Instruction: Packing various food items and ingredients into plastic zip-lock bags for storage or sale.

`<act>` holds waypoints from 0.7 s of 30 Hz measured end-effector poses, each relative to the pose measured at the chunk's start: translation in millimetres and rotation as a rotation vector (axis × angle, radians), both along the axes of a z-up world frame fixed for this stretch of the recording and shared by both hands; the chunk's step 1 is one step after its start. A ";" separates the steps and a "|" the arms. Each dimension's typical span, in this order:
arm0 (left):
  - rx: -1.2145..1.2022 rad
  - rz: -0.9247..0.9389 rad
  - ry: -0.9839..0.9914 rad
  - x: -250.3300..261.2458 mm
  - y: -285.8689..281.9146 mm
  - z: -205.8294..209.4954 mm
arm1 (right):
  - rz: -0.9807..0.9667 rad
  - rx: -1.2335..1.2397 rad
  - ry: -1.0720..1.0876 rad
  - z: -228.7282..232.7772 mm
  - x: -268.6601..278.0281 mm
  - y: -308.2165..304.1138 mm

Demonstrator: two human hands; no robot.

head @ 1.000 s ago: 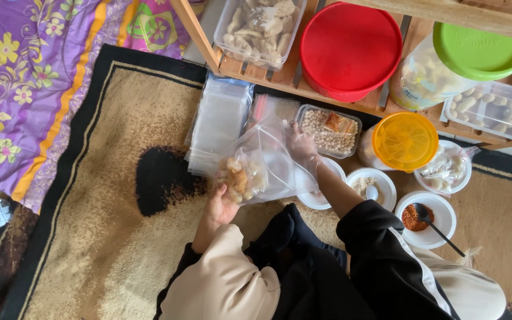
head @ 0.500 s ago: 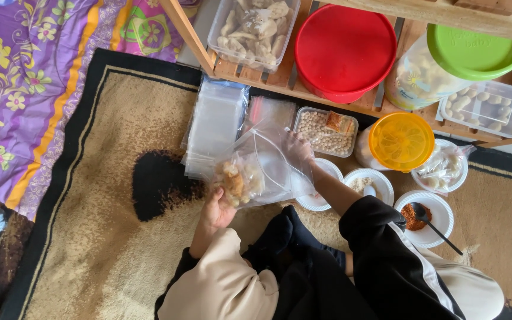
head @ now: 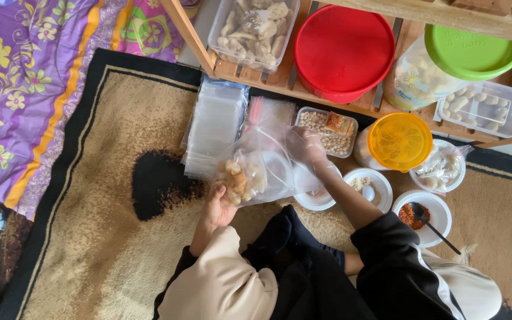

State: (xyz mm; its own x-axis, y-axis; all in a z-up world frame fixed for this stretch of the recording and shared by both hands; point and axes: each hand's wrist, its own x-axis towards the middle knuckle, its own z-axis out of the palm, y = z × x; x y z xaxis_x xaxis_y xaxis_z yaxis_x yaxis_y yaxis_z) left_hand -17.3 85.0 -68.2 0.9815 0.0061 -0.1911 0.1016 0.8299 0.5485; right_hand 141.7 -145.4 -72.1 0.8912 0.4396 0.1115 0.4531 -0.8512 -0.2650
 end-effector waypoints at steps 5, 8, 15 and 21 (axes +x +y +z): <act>0.126 -0.014 -0.053 10.1 -3.4 -5.1 | -0.611 0.529 0.896 133.7 -6.5 -56.4; 0.138 0.010 -0.050 2.1 -15.2 5.7 | -0.231 1.496 1.100 177.0 -29.0 -99.4; 0.203 -0.008 -0.077 9.1 -40.6 18.5 | -0.608 1.220 0.680 285.5 -89.6 -83.4; 0.242 0.010 -0.106 3.8 -54.0 24.9 | -0.356 1.116 0.247 232.9 -98.4 -101.9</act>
